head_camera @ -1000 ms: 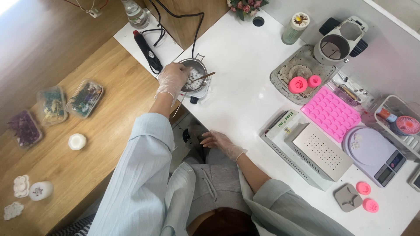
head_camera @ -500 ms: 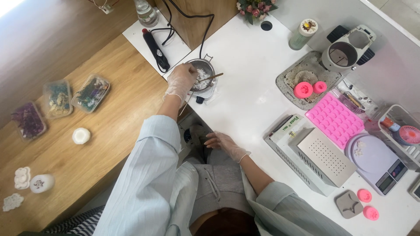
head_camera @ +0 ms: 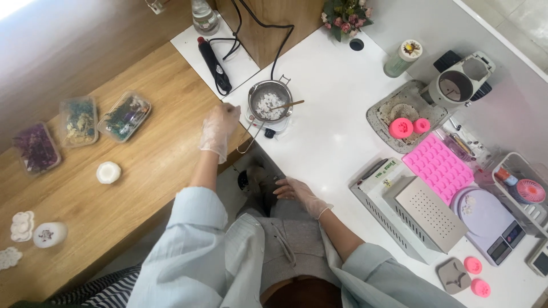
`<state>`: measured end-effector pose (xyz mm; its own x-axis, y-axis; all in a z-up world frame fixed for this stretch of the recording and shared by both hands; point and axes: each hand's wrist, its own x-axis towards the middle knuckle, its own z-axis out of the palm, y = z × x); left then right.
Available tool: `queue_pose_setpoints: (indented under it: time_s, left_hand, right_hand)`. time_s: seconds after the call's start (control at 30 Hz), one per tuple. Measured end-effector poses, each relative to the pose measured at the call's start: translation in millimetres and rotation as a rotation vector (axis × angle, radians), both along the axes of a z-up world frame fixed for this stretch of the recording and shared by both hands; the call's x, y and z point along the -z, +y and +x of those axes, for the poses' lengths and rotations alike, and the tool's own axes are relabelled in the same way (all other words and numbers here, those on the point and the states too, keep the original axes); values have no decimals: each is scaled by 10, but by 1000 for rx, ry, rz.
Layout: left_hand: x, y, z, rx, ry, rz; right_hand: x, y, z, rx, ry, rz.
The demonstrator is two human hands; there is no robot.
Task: Melt wax flakes in a pot on a heating station and stir them with a spatula.
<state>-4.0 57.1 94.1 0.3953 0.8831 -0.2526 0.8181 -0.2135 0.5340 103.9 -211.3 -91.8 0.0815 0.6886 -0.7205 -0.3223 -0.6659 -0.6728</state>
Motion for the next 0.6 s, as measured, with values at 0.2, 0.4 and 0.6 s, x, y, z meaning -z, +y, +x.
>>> queue_pose_setpoints:
  time_s: [0.2,0.4,0.6]
  left_hand:
    - [625,-244,-410,-162,-193,-215]
    - [1088,-550,-487,-239,-111,-345]
    - [712,-790,-542,-212,-220,-307]
  right_hand:
    - [-499,145,151,296,-37,157]
    - [-939,580,929,596,-436,175]
    - [-1552,1197,1184,353,-630,116]
